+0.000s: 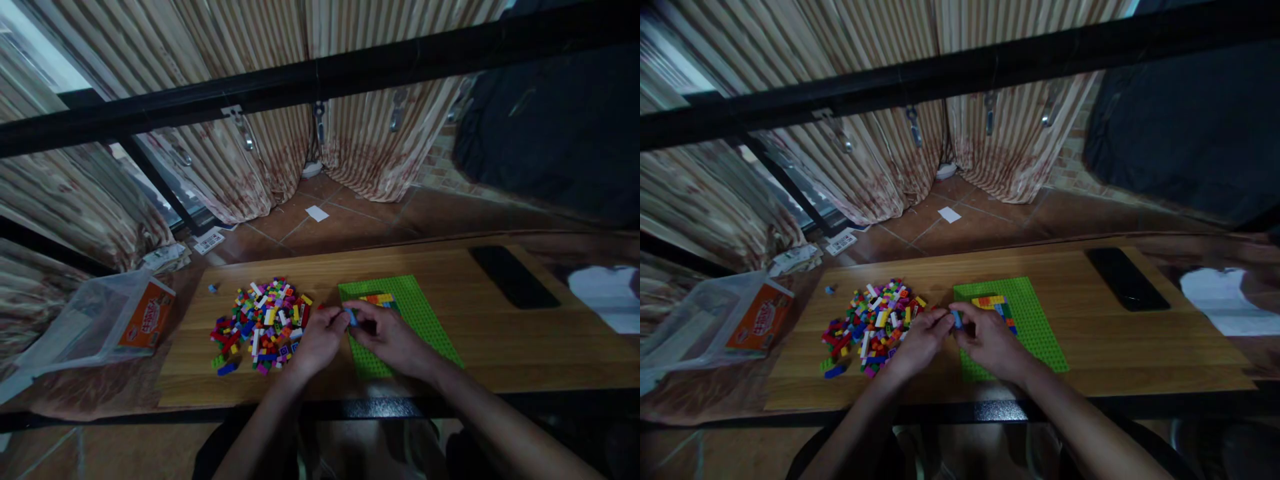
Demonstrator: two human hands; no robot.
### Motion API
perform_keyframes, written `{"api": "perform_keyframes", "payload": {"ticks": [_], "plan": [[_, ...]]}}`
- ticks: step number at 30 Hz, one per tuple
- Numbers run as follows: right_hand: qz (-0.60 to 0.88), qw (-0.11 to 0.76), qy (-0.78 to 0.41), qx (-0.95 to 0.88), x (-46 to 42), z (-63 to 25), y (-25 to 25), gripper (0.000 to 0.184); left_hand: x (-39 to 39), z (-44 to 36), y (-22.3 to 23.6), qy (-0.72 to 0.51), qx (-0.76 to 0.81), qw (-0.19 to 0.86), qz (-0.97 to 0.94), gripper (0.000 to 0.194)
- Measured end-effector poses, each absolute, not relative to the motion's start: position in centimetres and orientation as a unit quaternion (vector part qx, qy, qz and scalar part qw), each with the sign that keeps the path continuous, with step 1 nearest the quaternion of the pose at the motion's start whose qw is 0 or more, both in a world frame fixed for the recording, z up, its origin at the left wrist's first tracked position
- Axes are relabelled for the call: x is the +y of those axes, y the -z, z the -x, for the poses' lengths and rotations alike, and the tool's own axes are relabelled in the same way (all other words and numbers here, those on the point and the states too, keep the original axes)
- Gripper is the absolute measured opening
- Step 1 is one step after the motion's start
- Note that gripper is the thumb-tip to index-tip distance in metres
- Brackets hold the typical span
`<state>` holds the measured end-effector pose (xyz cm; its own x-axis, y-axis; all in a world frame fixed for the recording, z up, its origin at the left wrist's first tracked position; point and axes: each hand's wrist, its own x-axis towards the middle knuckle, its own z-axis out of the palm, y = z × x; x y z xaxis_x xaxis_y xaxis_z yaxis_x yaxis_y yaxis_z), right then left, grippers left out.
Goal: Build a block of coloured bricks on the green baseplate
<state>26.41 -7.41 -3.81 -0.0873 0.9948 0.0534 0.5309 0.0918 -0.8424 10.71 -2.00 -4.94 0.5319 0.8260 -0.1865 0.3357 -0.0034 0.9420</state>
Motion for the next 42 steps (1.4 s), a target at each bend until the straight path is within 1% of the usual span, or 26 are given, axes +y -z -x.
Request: {"api": "perform_keyframes", "payload": {"ticks": [6, 9, 14, 20, 22, 23, 27, 30, 32, 35, 42], "plan": [[0.554, 0.348, -0.376, -0.656, -7.2, -28.7, 4.0, 0.030, -2.3, -10.8, 4.5, -0.185, 0.426, 0.589, -0.661, 0.027], [0.546, 0.352, -0.372, -0.663, -7.4, -28.5, 4.2, 0.030, -2.3, -11.0, 4.6, -0.196, 0.431, 0.587, -0.657, 0.026], [0.569, 0.344, -0.355, -0.657, -7.9, -27.5, 4.5, 0.031, -2.5, -11.3, 4.8, -0.237, 0.429, 0.579, -0.652, 0.033], [0.558, 0.342, -0.385, -0.651, -7.9, -28.0, 4.7, 0.029, -3.0, -11.2, 4.0, -0.234, 0.391, 0.600, -0.658, 0.026], [0.567, 0.352, -0.398, -0.629, -7.6, -28.6, 5.0, 0.031, -2.8, -10.8, 3.8, -0.228, 0.402, 0.560, -0.688, 0.027], [0.581, 0.357, -0.399, -0.613, -7.4, -29.1, 5.2, 0.032, -2.6, -10.6, 3.7, -0.222, 0.418, 0.517, -0.713, 0.027], [0.641, 0.386, -0.358, -0.559, -6.7, -31.4, 5.4, 0.034, -1.6, -9.2, 3.4, -0.153, 0.491, 0.290, -0.807, 0.025], [0.659, 0.374, -0.315, -0.572, -6.5, -33.3, 5.1, 0.036, -0.9, -8.4, 3.3, -0.079, 0.511, 0.190, -0.834, 0.026], [0.681, 0.331, -0.283, -0.589, -6.7, -34.5, 4.9, 0.035, -0.6, -8.0, 3.2, -0.031, 0.521, 0.153, -0.839, 0.027], [0.704, 0.284, -0.238, -0.606, -6.9, -35.8, 4.8, 0.031, -0.3, -7.5, 3.1, 0.015, 0.531, 0.130, -0.837, 0.025], [0.715, 0.292, -0.203, -0.602, -7.0, -37.6, 5.7, 0.026, -0.2, -7.1, 3.2, 0.030, 0.561, 0.109, -0.820, 0.030]]}}
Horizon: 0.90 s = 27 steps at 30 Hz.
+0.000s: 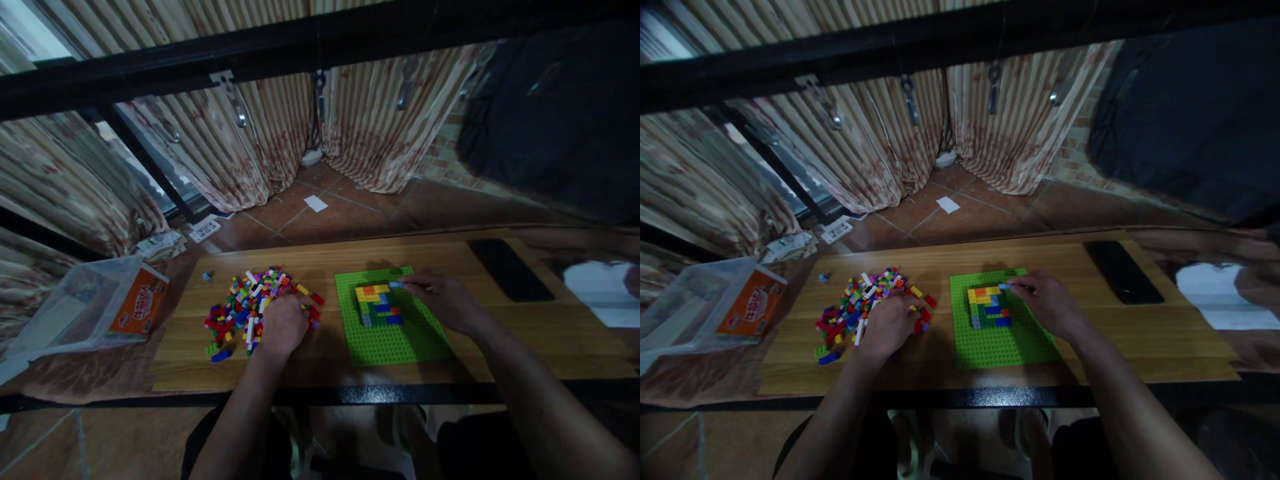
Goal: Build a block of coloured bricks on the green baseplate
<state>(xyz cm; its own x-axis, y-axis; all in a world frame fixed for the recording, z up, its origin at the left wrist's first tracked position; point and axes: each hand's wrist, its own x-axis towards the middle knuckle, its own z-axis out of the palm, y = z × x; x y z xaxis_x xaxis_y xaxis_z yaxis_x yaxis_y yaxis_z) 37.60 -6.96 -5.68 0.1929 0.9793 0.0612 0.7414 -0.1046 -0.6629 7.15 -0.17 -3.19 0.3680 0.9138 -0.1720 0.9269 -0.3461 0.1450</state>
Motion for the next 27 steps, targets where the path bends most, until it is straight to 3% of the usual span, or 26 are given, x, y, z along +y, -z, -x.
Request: {"api": "perform_keyframes", "payload": {"ticks": [9, 17, 27], "plan": [[0.699, 0.284, -0.231, -0.614, -7.1, -36.8, 5.0, 0.019, -0.1, -7.7, 3.2, -0.037, 0.548, 0.099, -0.830, 0.022], [0.682, 0.249, -0.179, -0.665, -6.8, -35.6, 5.6, 0.016, -1.5, -9.8, 4.5, -0.138, 0.436, 0.191, -0.868, 0.020], [0.646, 0.177, -0.129, -0.731, -6.0, -34.1, 6.4, 0.018, -3.3, -12.4, 6.8, -0.110, 0.393, 0.280, -0.869, 0.047]]}}
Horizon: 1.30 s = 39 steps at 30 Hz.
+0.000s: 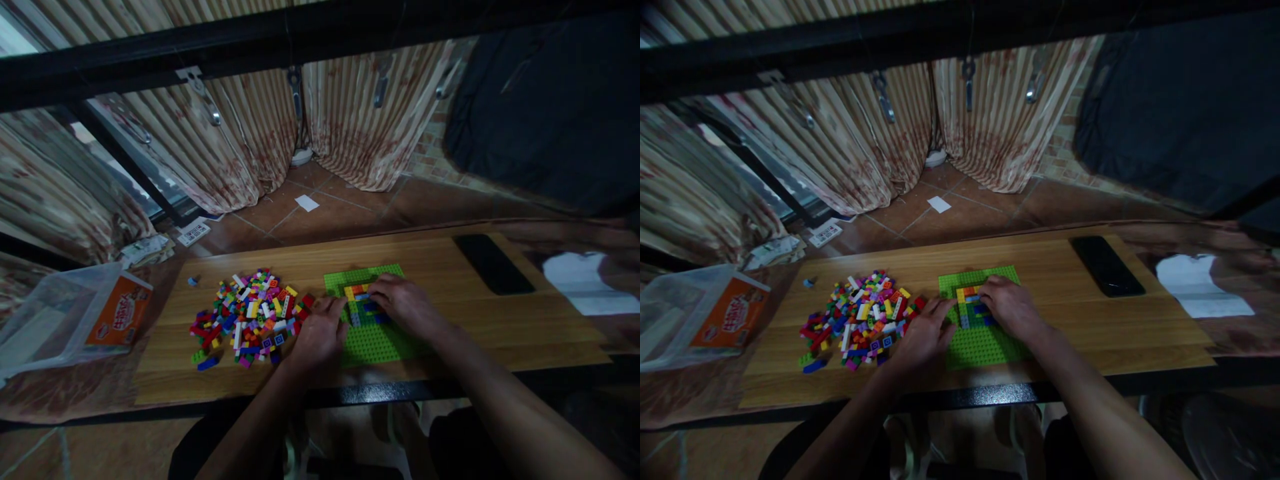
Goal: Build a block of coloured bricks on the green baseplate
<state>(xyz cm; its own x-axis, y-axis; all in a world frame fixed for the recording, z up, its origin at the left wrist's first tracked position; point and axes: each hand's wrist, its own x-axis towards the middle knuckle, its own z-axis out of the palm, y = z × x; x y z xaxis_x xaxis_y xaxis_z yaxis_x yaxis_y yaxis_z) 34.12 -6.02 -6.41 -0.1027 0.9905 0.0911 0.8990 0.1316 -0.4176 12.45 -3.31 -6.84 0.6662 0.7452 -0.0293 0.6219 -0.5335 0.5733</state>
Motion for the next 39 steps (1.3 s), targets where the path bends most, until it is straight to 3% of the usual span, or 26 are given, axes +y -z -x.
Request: {"api": "perform_keyframes", "payload": {"ticks": [7, 18, 29, 33, 39], "plan": [[0.667, 0.182, -0.121, -0.712, -5.8, -33.8, 6.7, 0.017, -3.6, -13.2, 6.6, -0.078, 0.379, 0.286, -0.877, 0.053], [0.641, 0.255, -0.134, -0.711, -5.2, -33.8, 7.6, 0.023, -3.9, -13.9, 7.9, -0.061, 0.369, 0.203, -0.905, 0.058], [0.659, 0.330, -0.183, -0.651, -5.2, -34.4, 8.0, 0.011, -4.4, -15.0, 7.6, -0.017, 0.384, 0.150, -0.911, 0.068], [0.712, 0.362, -0.189, -0.571, -5.1, -35.6, 8.4, 0.021, -4.5, -15.1, 7.5, -0.011, 0.394, 0.151, -0.907, 0.068], [0.727, 0.339, -0.203, -0.561, -4.7, -35.7, 9.4, 0.029, -4.4, -15.2, 8.1, -0.015, 0.395, 0.146, -0.907, 0.068]]}}
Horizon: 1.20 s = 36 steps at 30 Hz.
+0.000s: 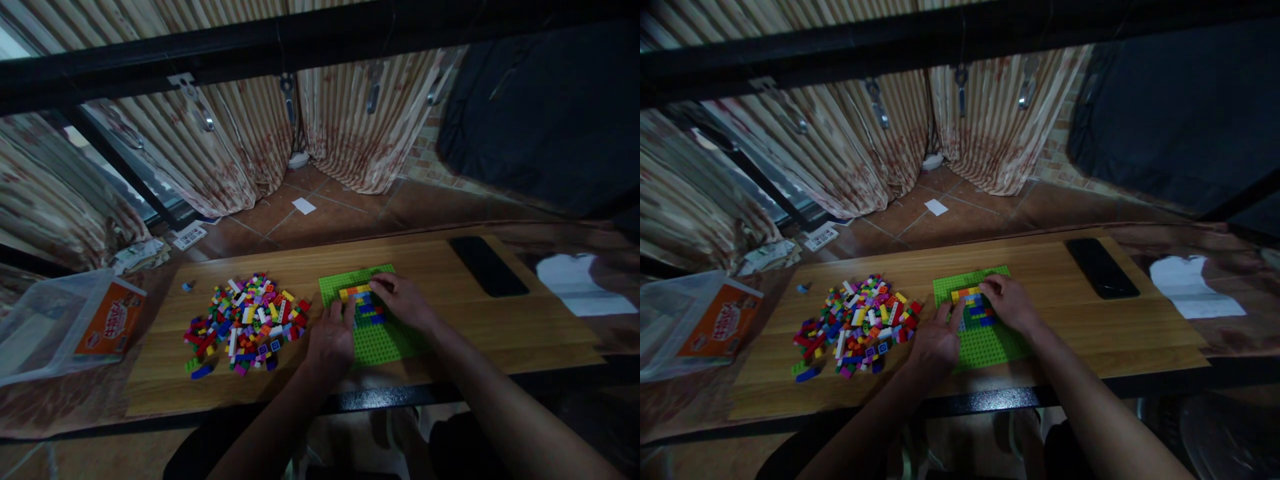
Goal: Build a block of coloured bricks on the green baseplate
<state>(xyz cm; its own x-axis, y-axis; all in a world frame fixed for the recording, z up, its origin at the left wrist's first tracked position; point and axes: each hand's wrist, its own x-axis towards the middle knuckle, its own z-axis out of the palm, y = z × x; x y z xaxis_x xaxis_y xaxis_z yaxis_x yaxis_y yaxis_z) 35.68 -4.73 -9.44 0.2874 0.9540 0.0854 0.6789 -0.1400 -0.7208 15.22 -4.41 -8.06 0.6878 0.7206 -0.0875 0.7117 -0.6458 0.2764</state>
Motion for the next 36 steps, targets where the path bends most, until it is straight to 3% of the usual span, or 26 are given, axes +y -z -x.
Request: {"api": "perform_keyframes", "payload": {"ticks": [8, 25, 36], "plan": [[0.724, 0.303, -0.188, -0.591, -4.6, -35.0, 9.6, 0.033, -4.3, -15.3, 8.3, -0.018, 0.395, 0.164, -0.904, 0.068], [0.723, 0.323, -0.202, -0.577, -4.5, -34.7, 10.2, 0.026, -4.7, -15.6, 7.7, -0.026, 0.404, 0.175, -0.898, 0.064], [0.715, 0.298, -0.201, -0.599, -4.6, -34.9, 9.8, 0.035, -4.8, -15.1, 7.5, -0.059, 0.404, 0.195, -0.892, 0.070]]}}
